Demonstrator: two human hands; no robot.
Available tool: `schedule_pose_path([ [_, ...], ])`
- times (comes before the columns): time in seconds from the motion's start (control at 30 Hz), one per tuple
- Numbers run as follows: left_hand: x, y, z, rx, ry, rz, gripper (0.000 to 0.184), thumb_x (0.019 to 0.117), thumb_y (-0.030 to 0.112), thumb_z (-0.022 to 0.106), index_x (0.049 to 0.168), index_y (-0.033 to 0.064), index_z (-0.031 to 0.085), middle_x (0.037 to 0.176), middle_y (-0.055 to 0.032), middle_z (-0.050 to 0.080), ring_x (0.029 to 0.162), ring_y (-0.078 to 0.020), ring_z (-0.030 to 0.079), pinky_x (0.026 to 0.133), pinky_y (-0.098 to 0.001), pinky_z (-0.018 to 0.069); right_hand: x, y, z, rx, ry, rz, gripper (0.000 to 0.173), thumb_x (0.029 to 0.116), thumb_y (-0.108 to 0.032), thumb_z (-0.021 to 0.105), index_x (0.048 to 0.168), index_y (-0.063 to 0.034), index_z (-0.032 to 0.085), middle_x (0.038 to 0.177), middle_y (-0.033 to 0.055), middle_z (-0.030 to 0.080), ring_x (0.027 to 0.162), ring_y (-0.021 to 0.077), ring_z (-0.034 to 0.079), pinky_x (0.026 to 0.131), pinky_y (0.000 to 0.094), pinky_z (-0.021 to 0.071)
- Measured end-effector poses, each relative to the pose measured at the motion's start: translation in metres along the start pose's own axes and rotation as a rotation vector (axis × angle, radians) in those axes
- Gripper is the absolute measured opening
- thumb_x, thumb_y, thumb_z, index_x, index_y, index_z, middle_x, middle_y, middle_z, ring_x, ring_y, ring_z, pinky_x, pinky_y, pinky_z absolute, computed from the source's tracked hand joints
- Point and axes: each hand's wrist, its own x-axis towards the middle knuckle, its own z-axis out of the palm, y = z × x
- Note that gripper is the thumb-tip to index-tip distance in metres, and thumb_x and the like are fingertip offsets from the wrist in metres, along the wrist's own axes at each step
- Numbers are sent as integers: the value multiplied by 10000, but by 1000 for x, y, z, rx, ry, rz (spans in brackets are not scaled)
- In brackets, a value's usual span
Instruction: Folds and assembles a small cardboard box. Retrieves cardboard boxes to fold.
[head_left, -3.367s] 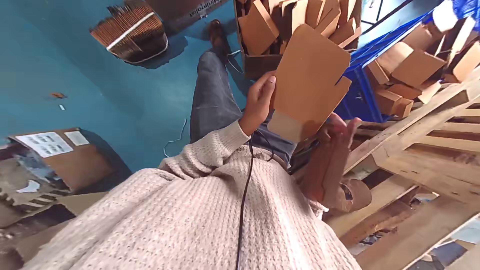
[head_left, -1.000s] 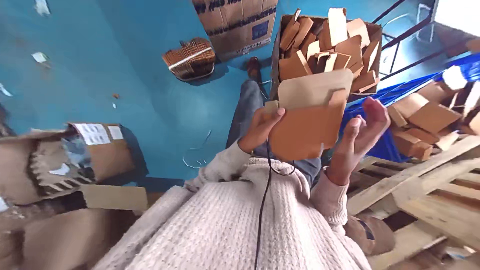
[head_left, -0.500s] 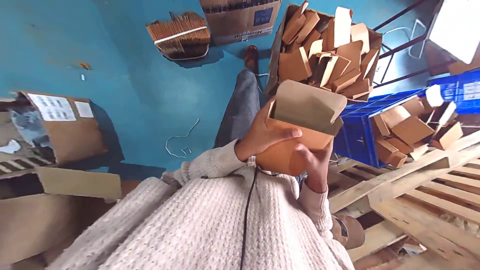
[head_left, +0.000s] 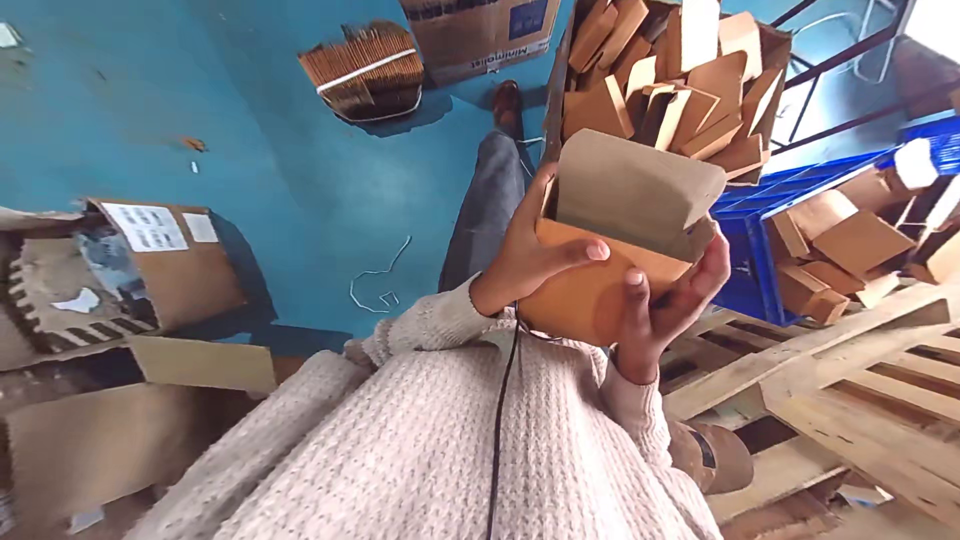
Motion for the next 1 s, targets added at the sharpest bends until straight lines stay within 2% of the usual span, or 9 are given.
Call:
schedule_pose_path([
  [0.1, 0, 0, 1, -20, -13, -30, 917, 946, 635, 555, 1454, -93, 321, 1342, -8, 571, 1257, -8, 537, 1098, -248, 461, -2, 3, -1, 1, -3, 62, 395, 983, -366, 661, 1318, -181, 566, 1490, 44, 494, 1403, 197, 458, 1132, 392, 436],
  [0.2, -2, 7, 5, -86, 7, -200, 756, 1055, 612, 252, 1435, -17, 429, 1350, 21, 600, 1267, 0, 538, 1106, -267, 449, -12, 10, 2, 53, 27, 165, 231, 1000, -412, 619, 1144, -276, 500, 1334, -94, 521, 1310, 66, 489, 1051, 283, 469],
  [0.3, 0, 10, 6, -79, 0, -304, 625, 1096, 427, 315, 1489, -56, 368, 1430, -52, 526, 1303, -11, 498, 1126, -248, 413, -15, 15, 0, 126, 41, 174, 164, 1057, -466, 462, 1037, -311, 511, 1222, -151, 524, 1256, 7, 465, 1046, 243, 406],
  [0.53, 3, -4, 4, -307, 42, -525, 476, 907, 62, 354, 1366, 131, 461, 1147, 17, 639, 1019, -62, 649, 870, -281, 567, -19, 15, -3, 237, 42, 264, 337, 1062, -507, 345, 933, -290, 569, 1206, -122, 556, 1218, 30, 493, 1012, 245, 421],
  [0.67, 4, 0, 7, -291, 103, -639, 429, 949, 99, 328, 1347, 160, 473, 1078, 39, 648, 945, -39, 662, 798, -248, 579, -20, 9, -4, 394, 131, 459, 338, 1041, -325, 372, 828, -282, 630, 1118, -124, 635, 1079, 7, 579, 888, 201, 490],
  [0.77, 5, 8, 11, -269, 221, -804, 356, 1082, 321, 279, 1145, 168, 595, 911, 32, 712, 829, -55, 702, 710, -261, 602, -15, 7, -11, 445, 107, 624, 367, 1024, -294, 374, 758, -284, 626, 1014, -137, 652, 900, -23, 612, 723, 173, 520],
  [0.83, 1, 8, 8, -266, 173, -795, 349, 1090, 296, 297, 1260, 157, 568, 950, 40, 705, 869, -47, 698, 755, -254, 601, -13, 10, -22, 442, 40, 635, 315, 1020, -284, 411, 815, -266, 649, 1087, -121, 655, 975, 5, 620, 773, 204, 533],
  [0.9, -2, 1, -1, -226, 21, -681, 330, 1064, 212, 305, 1295, 152, 532, 1017, 57, 701, 928, -35, 687, 823, -248, 594, -13, 12, -31, 458, 45, 617, 163, 1001, -226, 493, 1052, -240, 647, 1229, -90, 662, 1071, 48, 648, 839, 239, 566],
  [1.0, 1, -10, -23, -2, -223, -430, 379, 1047, 120, 407, 1401, -3, 456, 1055, -12, 685, 947, -65, 679, 869, -281, 586, -6, 13, -42, 454, -31, 663, 430, 1013, -178, 513, 1436, -152, 440, 1274, -29, 662, 1108, 98, 666, 916, 300, 576],
])
